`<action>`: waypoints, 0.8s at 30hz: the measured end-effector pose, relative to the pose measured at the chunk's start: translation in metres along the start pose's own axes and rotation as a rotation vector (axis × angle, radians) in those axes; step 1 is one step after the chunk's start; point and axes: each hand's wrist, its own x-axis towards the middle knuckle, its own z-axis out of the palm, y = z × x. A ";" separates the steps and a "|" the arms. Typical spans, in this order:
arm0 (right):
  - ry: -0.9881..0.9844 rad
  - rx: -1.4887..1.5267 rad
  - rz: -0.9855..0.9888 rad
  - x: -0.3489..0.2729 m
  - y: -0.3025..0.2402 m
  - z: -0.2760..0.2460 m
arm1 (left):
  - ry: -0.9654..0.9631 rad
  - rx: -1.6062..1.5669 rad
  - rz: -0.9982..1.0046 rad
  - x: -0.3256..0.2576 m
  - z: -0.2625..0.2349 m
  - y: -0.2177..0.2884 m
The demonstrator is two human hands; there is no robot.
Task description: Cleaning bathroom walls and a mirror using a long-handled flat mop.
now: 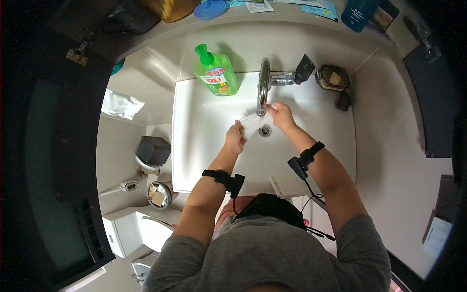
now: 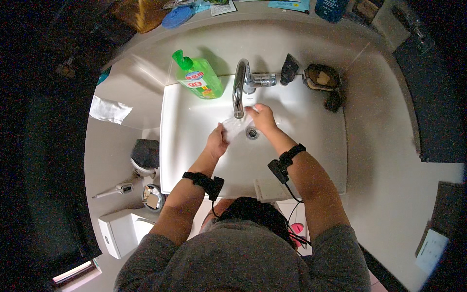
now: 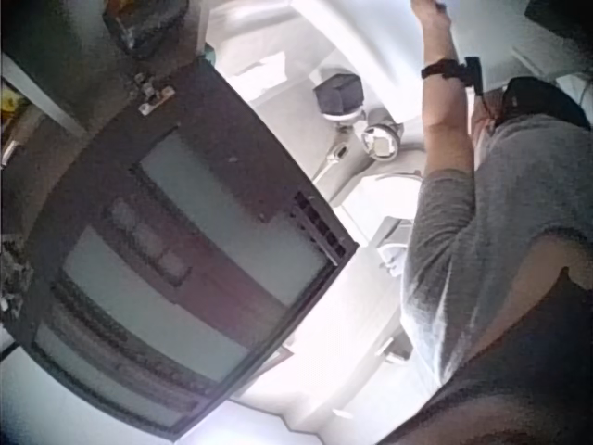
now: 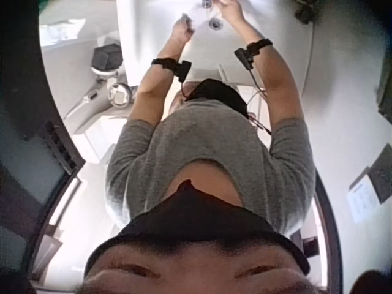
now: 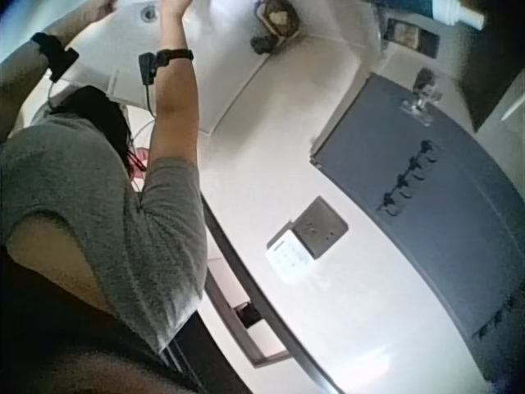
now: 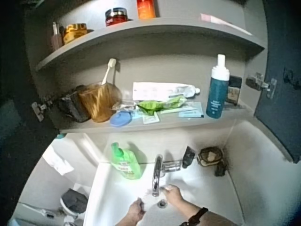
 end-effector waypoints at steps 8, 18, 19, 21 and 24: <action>-0.368 -0.064 0.000 -0.011 -0.025 0.012 | 0.131 -0.071 -0.275 0.002 -0.001 -0.012; -0.729 -0.326 -0.327 -0.040 -0.043 -0.046 | -0.257 -0.305 -0.176 0.034 0.030 -0.008; -0.713 -0.329 -0.317 -0.042 -0.039 -0.054 | -0.182 -0.354 -0.201 0.028 0.043 -0.004; -0.796 -0.508 -0.369 -0.048 -0.035 -0.064 | -0.169 -0.341 -0.209 0.018 0.054 0.001; -0.866 -0.510 -0.379 -0.048 -0.039 -0.066 | -0.344 -0.074 -0.058 0.004 0.056 0.012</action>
